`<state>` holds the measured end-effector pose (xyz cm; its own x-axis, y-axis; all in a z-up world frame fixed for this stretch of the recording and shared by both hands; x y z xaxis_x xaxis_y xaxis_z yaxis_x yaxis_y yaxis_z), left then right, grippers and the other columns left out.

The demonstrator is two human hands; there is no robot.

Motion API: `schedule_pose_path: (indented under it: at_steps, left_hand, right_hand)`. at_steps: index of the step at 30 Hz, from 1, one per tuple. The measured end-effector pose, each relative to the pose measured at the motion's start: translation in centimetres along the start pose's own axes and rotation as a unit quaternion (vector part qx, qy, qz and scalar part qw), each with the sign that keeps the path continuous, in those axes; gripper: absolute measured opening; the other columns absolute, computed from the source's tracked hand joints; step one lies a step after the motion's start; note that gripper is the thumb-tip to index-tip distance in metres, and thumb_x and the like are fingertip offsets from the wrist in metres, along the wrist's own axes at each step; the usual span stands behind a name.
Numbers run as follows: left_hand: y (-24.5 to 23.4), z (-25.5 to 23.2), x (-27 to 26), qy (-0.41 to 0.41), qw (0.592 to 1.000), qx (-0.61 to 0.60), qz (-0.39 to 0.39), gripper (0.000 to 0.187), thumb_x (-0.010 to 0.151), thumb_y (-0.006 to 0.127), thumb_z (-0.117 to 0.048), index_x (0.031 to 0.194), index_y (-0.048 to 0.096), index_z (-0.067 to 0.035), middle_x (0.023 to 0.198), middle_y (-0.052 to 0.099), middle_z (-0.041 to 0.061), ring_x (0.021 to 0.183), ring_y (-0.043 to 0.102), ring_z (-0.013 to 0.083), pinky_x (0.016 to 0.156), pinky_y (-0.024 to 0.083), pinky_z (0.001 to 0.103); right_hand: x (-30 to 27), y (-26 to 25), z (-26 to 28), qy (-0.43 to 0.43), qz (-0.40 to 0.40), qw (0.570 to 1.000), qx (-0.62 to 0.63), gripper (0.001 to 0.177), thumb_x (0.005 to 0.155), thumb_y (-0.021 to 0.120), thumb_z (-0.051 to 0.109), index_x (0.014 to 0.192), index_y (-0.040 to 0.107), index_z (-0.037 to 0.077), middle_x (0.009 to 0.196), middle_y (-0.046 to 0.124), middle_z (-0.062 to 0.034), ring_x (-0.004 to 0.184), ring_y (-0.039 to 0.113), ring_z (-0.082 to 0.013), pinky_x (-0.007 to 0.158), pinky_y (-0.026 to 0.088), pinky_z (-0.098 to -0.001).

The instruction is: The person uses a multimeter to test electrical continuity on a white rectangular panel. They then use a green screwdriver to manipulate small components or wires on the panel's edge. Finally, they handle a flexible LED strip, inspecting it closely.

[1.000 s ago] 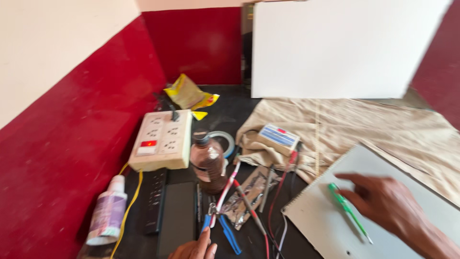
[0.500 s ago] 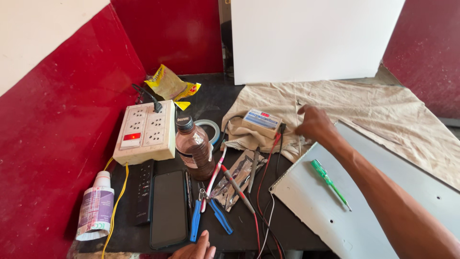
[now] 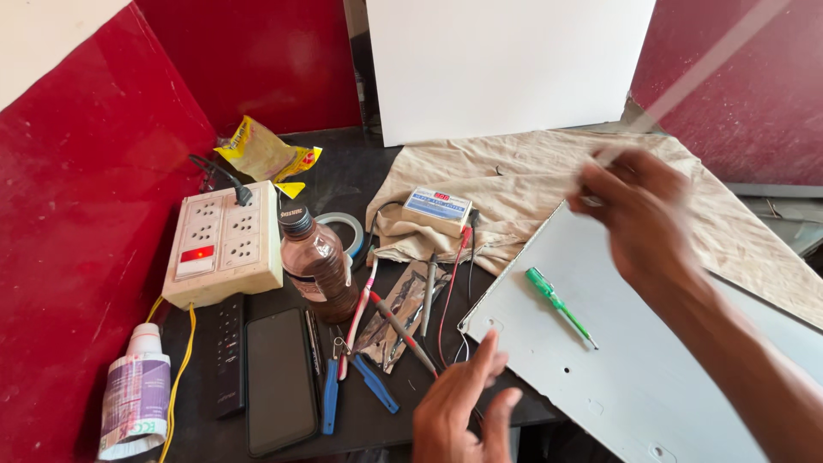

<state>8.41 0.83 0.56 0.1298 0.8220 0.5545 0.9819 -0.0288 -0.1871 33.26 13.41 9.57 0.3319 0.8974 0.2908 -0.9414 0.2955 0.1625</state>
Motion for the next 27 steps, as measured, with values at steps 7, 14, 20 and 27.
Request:
schedule_pose_path:
  at_steps: [7,14,20,27]
  left_hand:
    - [3.5,-0.5,-0.4,-0.228,0.905,-0.358,-0.023,0.052,0.088,0.075,-0.002,0.135,0.056,0.009,0.107,0.077,0.026,0.096,0.079,0.0265,0.084,0.066,0.037]
    - [3.9,-1.3,-2.4,-0.266,0.858,-0.439,-0.018,0.021,0.094,0.068,0.006,0.115,0.068,0.013,0.096,0.077,0.023,0.086,0.078,0.026,0.078,0.068,0.038]
    - [3.5,-1.7,-3.6,-0.249,0.864,-0.437,-0.02,0.02,0.096,0.069,0.005,0.114,0.069,0.012,0.098,0.077,0.023,0.088,0.078,0.0266,0.078,0.068,0.038]
    - [2.0,-1.2,-4.6,-0.258,0.88,-0.397,-0.038,0.018,0.095,0.069,0.004,0.111,0.07,0.012,0.095,0.078,0.024,0.085,0.079,0.0272,0.075,0.069,0.037]
  right_hand:
    - [-13.7,-4.6,1.2,0.17,-0.094,0.98,0.035,0.011,0.104,0.059,0.004,0.114,0.059,-0.001,0.101,0.066,-0.0121,0.09,0.069,-0.0211,0.082,0.056,-0.0319]
    - [-19.3,-8.3,-1.1,0.187,-0.132,0.971,0.072,0.011,0.106,0.058,0.006,0.115,0.06,0.001,0.105,0.069,-0.016,0.093,0.071,-0.022,0.082,0.057,-0.0293]
    - [-21.5,-8.3,-2.1,0.196,-0.143,0.966,0.086,0.01,0.108,0.059,0.006,0.115,0.061,-0.001,0.103,0.069,-0.017,0.091,0.07,-0.0221,0.081,0.058,-0.0283]
    - [-22.9,-7.0,-2.9,0.188,-0.141,0.968,0.093,0.011,0.108,0.058,0.004,0.115,0.061,-0.003,0.101,0.069,-0.0177,0.087,0.071,-0.0219,0.077,0.059,-0.0275]
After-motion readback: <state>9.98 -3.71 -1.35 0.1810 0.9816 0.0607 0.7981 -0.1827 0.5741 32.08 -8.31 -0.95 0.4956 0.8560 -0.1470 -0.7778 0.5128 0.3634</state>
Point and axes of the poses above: each hand's wrist, its own x-axis towards the middle knuckle, its own y-axis out of the palm, z = x × y, the point moved 2 cm from there along x, towards the middle knuckle
